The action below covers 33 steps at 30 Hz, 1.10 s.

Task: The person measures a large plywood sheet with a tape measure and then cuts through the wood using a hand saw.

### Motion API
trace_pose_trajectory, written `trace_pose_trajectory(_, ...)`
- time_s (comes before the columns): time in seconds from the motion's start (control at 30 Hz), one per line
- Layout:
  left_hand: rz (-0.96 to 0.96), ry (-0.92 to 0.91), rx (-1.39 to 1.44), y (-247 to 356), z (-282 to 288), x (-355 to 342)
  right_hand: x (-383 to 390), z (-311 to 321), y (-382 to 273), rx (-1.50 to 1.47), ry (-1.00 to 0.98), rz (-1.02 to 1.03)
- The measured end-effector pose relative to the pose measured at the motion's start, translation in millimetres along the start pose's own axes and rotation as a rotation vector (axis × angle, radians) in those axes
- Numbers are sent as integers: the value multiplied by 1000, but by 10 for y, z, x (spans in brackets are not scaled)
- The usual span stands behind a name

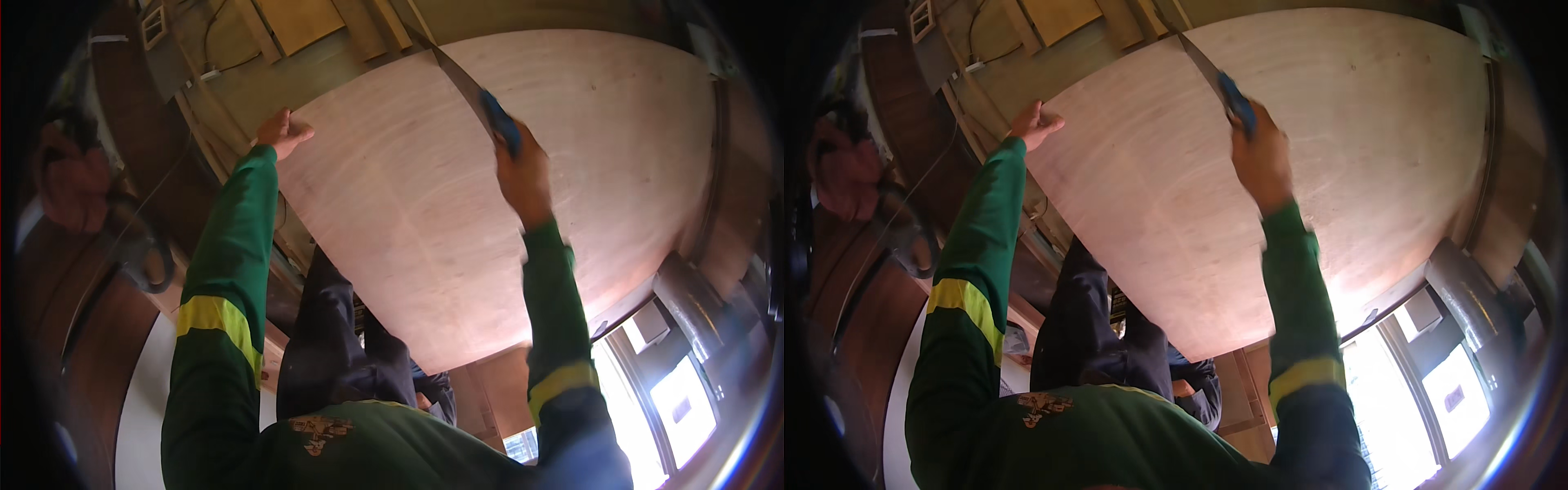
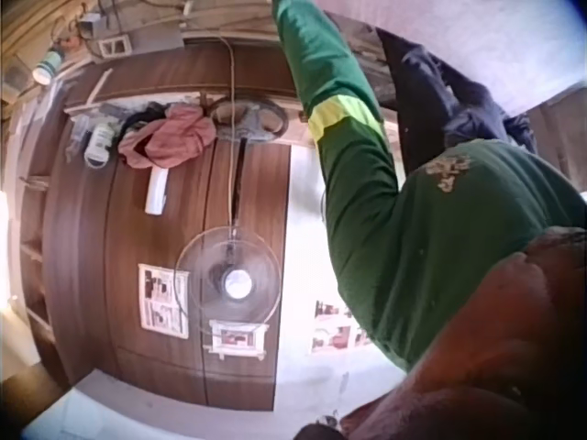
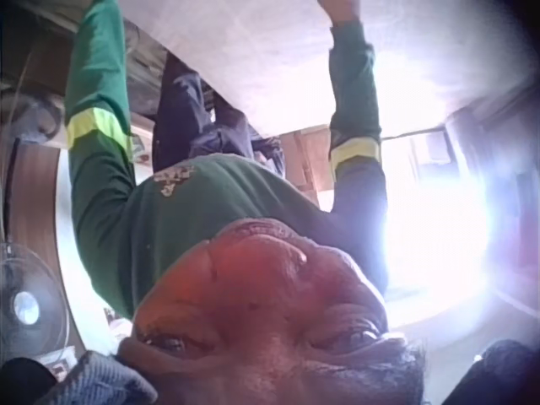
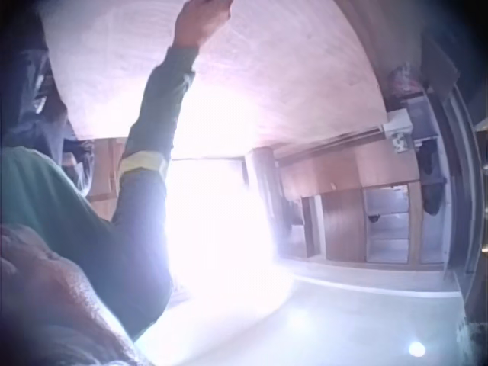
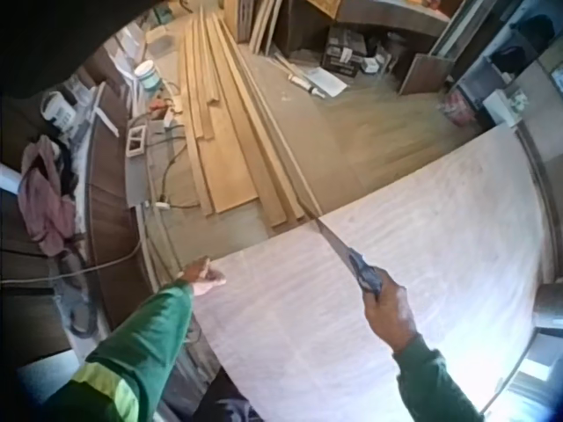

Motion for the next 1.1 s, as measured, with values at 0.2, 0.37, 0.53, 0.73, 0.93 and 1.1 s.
trace_pose_trajectory(0.2, 20, 10, 29, 13, -41, -10, -413, -503, 185, 126, -58, -58)
trace_pose_trajectory(0.37, 21, 141, 64, -392, -101, 48, 421, 278, -248, 22, -86, -83)
trace_pose_trajectory(0.53, 63, 49, 21, -43, 64, 49, 145, -66, 71, -23, -43, -53)
trace_pose_trajectory(0.73, 100, -102, 72, 152, 23, -47, -548, -725, 454, 108, 16, -28)
trace_pose_trajectory(0.93, 144, -61, 274, -152, -85, 71, 642, 492, -133, 73, -83, -82)
trace_pose_trajectory(1.1, 139, -65, 23, -15, 85, 106, 457, 212, 44, 37, -76, -78)
Point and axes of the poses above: each hand's wrist, its own x-axis away from the middle knuckle, its own z-axis out of the back of the hand, y = z × x, the point moved 6 cm from there along -x, towards the middle knuckle, and after that the axes turned 8 degrees about y, right-handed, at the moved point
